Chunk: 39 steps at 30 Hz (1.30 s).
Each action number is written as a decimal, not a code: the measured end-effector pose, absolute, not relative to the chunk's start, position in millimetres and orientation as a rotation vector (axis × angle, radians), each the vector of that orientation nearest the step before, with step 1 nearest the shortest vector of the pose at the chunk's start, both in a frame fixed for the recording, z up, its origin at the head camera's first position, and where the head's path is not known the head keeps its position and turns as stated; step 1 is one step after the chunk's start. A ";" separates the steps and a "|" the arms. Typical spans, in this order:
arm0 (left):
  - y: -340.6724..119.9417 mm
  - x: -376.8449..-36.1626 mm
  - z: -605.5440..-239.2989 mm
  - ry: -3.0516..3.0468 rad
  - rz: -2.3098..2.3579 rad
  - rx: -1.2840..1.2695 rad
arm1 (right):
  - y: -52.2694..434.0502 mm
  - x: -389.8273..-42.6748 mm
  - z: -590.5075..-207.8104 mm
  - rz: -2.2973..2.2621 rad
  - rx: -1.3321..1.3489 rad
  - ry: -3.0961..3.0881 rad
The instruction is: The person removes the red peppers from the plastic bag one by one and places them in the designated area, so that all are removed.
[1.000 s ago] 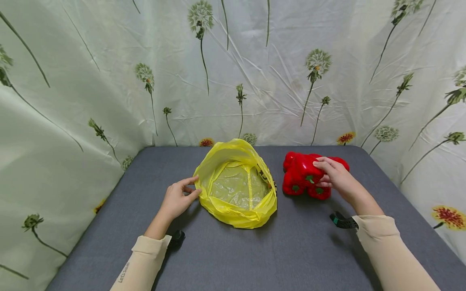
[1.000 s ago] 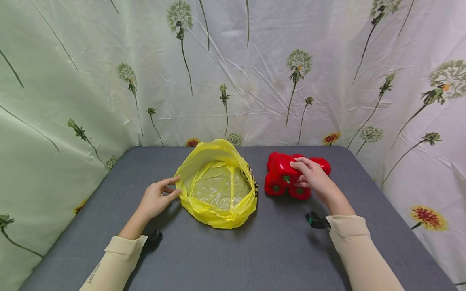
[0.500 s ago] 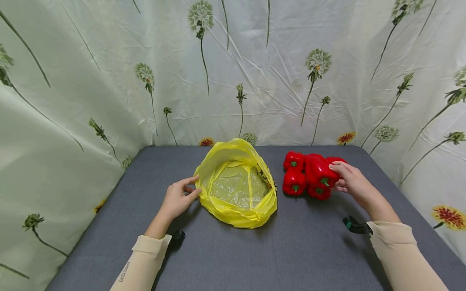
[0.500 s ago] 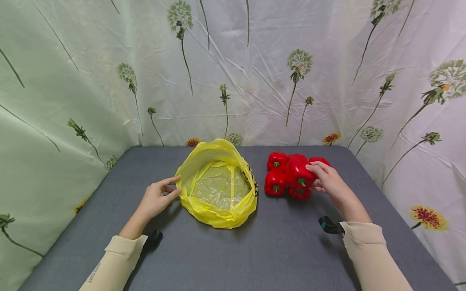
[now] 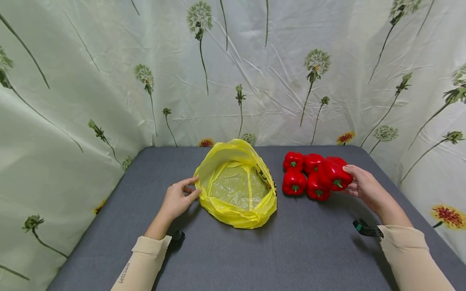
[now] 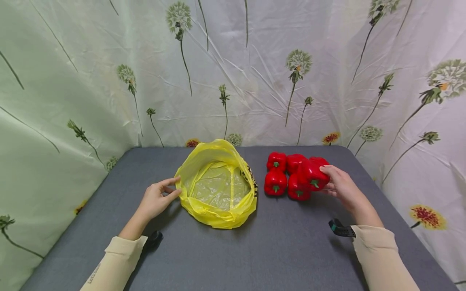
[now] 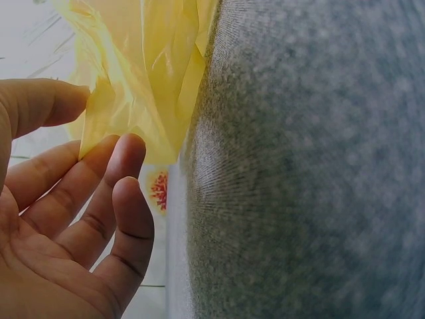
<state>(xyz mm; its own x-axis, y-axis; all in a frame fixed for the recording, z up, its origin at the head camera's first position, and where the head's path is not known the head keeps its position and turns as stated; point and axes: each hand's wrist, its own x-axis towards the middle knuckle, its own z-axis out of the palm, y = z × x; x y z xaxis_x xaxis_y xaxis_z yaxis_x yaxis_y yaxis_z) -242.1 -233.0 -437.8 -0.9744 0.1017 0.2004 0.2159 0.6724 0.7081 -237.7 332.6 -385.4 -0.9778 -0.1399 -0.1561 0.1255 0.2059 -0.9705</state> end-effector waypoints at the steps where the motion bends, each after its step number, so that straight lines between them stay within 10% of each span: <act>1: -233.2 -241.9 -437.9 -2.738 -1.190 -0.261 | 333.7 -237.5 -385.9 -1.872 -0.010 2.256; 39: -234.9 -242.7 -439.5 -2.748 -1.210 -0.256 | 397.6 -234.5 -431.9 -1.683 0.167 2.344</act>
